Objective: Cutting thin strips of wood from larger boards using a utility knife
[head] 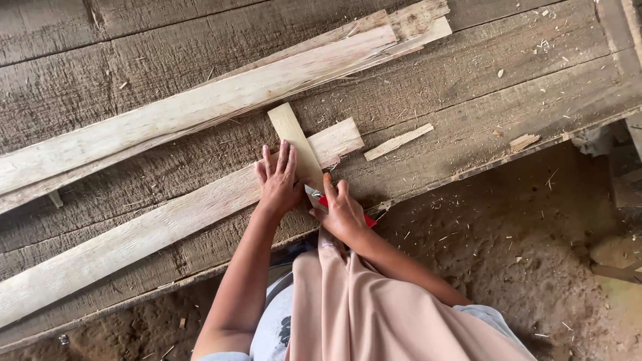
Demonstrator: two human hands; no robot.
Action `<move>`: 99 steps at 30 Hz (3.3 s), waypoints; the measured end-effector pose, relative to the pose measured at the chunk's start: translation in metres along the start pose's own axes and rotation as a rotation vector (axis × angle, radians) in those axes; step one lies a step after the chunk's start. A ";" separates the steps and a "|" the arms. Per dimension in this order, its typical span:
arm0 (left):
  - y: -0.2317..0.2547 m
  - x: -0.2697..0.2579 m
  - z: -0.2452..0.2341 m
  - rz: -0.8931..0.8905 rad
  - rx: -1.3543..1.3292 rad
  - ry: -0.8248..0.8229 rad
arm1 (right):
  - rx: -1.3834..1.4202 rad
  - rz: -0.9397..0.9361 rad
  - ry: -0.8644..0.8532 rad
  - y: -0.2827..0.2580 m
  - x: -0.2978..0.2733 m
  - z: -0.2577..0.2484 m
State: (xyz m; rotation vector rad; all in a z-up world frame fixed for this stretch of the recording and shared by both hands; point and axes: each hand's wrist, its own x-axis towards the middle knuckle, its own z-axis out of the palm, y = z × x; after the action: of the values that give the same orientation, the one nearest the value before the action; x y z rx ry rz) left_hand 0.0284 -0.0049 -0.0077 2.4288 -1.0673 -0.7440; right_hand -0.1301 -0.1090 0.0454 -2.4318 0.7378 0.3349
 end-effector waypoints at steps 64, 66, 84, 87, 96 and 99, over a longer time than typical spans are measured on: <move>0.036 0.016 -0.012 -0.084 0.150 -0.121 | 0.170 0.119 0.118 0.042 0.077 -0.032; 0.044 0.013 -0.025 -0.058 0.180 -0.162 | 0.053 0.101 0.084 0.029 0.081 -0.036; 0.084 0.025 -0.043 -0.285 0.239 -0.332 | -0.248 0.119 -0.177 -0.008 0.115 -0.043; 0.088 0.025 -0.046 -0.309 0.182 -0.336 | -0.236 0.111 -0.186 -0.004 0.122 -0.037; 0.077 0.023 -0.052 -0.224 0.196 -0.369 | 0.018 0.287 -0.184 0.028 0.137 -0.056; 0.055 0.028 -0.039 -0.175 0.179 -0.364 | 0.063 0.292 -0.233 0.010 0.125 -0.083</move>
State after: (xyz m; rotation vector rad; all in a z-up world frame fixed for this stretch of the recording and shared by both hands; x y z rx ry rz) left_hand 0.0373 -0.0565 0.0438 2.6277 -1.0989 -1.2346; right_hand -0.0284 -0.2184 0.0600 -2.1777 0.9817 0.6860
